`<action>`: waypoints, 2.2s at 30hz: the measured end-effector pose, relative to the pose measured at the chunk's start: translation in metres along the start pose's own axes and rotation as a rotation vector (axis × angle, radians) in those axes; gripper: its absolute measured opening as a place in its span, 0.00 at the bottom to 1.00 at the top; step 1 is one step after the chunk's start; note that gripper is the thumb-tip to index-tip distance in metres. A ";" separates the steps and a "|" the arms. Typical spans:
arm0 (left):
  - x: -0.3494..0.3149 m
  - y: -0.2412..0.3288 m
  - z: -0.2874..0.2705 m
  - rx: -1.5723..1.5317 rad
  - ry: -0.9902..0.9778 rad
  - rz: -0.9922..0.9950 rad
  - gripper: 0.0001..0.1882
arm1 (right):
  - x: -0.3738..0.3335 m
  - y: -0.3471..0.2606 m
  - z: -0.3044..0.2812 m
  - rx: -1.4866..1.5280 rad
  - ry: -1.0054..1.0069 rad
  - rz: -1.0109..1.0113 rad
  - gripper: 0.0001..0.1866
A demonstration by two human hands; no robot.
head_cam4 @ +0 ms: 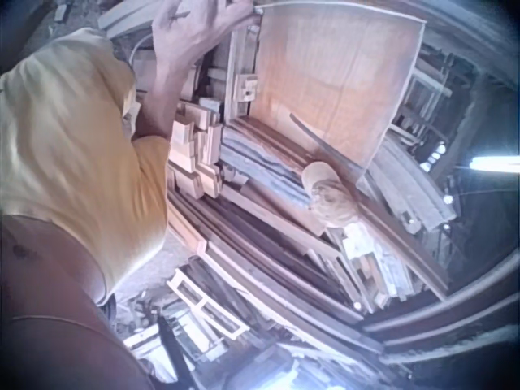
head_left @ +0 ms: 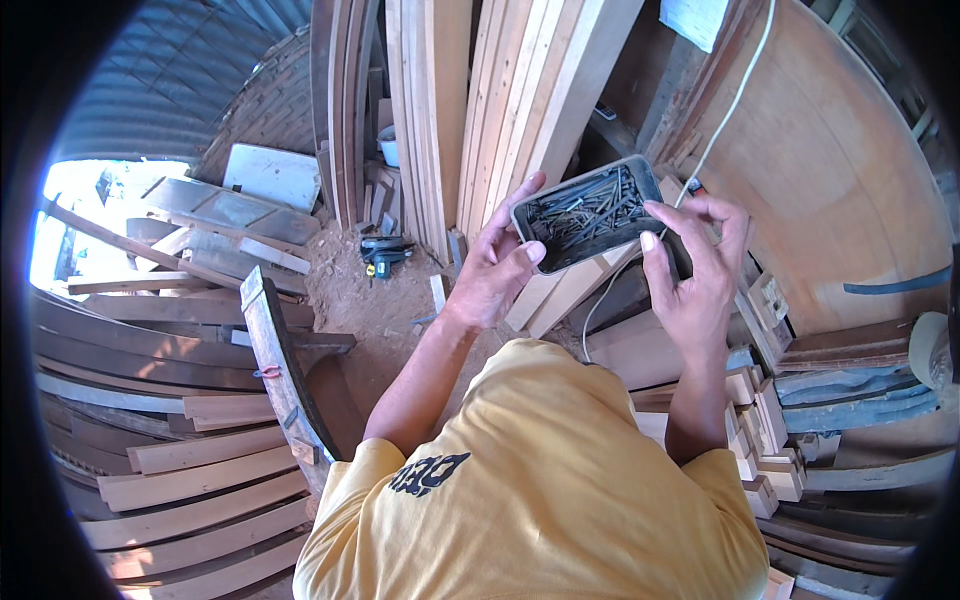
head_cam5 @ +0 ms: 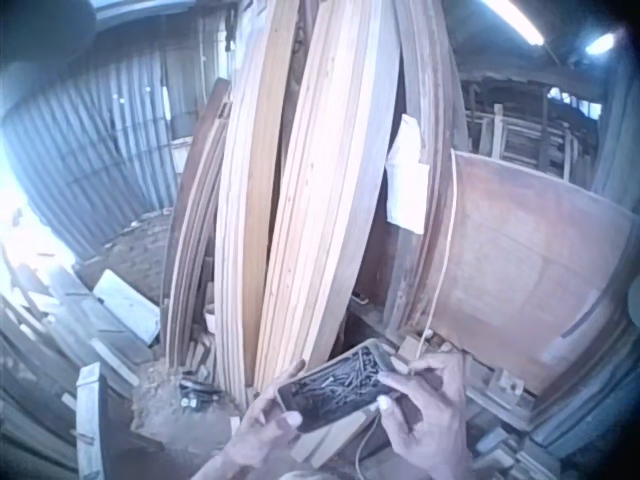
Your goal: The person selects nails from a small container and uses a hammer to secure a panel within a wood frame, then uses a metal bar clamp to apply pressure and hold the assembly together while using a chisel to adjust a joint.
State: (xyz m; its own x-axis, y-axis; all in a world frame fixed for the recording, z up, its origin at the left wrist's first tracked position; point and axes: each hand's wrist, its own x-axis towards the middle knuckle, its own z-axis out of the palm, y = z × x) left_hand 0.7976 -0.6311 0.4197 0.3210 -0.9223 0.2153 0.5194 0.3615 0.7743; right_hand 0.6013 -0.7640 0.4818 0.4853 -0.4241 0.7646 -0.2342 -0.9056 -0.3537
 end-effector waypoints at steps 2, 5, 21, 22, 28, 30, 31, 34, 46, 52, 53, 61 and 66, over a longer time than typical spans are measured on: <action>-0.004 0.010 -0.005 0.010 0.009 0.008 0.49 | 0.015 -0.012 0.006 -0.006 -0.027 -0.050 0.16; -0.010 0.021 -0.014 0.027 -0.009 0.021 0.49 | 0.031 -0.031 0.018 -0.010 -0.099 -0.129 0.13; -0.022 0.053 -0.031 0.090 -0.001 0.159 0.49 | 0.073 -0.073 0.034 -0.177 -0.355 -0.288 0.15; -0.023 0.055 -0.030 0.093 -0.001 0.157 0.49 | 0.072 -0.073 0.034 -0.165 -0.312 -0.287 0.15; -0.024 0.058 -0.025 0.137 0.008 0.167 0.48 | 0.073 -0.076 0.028 -0.232 -0.418 -0.293 0.14; -0.023 0.057 -0.024 0.119 0.010 0.153 0.47 | 0.074 -0.074 0.025 -0.221 -0.437 -0.291 0.14; -0.023 0.057 -0.023 0.121 0.003 0.164 0.46 | 0.073 -0.073 0.024 -0.212 -0.456 -0.289 0.15; -0.021 0.057 -0.020 0.131 -0.003 0.176 0.46 | 0.070 -0.074 0.024 -0.233 -0.360 -0.264 0.14; -0.019 0.054 -0.012 0.152 0.039 0.138 0.46 | 0.070 -0.062 0.018 -0.177 -0.427 -0.257 0.14; -0.014 0.055 -0.005 0.186 0.035 0.135 0.45 | 0.071 -0.062 0.025 -0.187 -0.424 -0.301 0.14; -0.014 0.055 -0.005 0.203 0.044 0.151 0.45 | 0.071 -0.062 0.025 -0.188 -0.423 -0.301 0.14; -0.012 0.049 -0.010 0.235 0.043 0.134 0.45 | 0.072 -0.060 0.015 -0.174 -0.418 -0.262 0.07; -0.011 0.050 -0.004 0.223 0.033 0.131 0.45 | 0.073 -0.060 0.023 -0.202 -0.320 -0.266 0.03</action>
State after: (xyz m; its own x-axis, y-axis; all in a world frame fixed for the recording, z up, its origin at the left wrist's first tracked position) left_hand 0.8236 -0.6026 0.4536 0.4017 -0.8632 0.3058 0.2855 0.4353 0.8538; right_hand 0.6701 -0.7409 0.5465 0.7788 -0.1870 0.5988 -0.2107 -0.9770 -0.0310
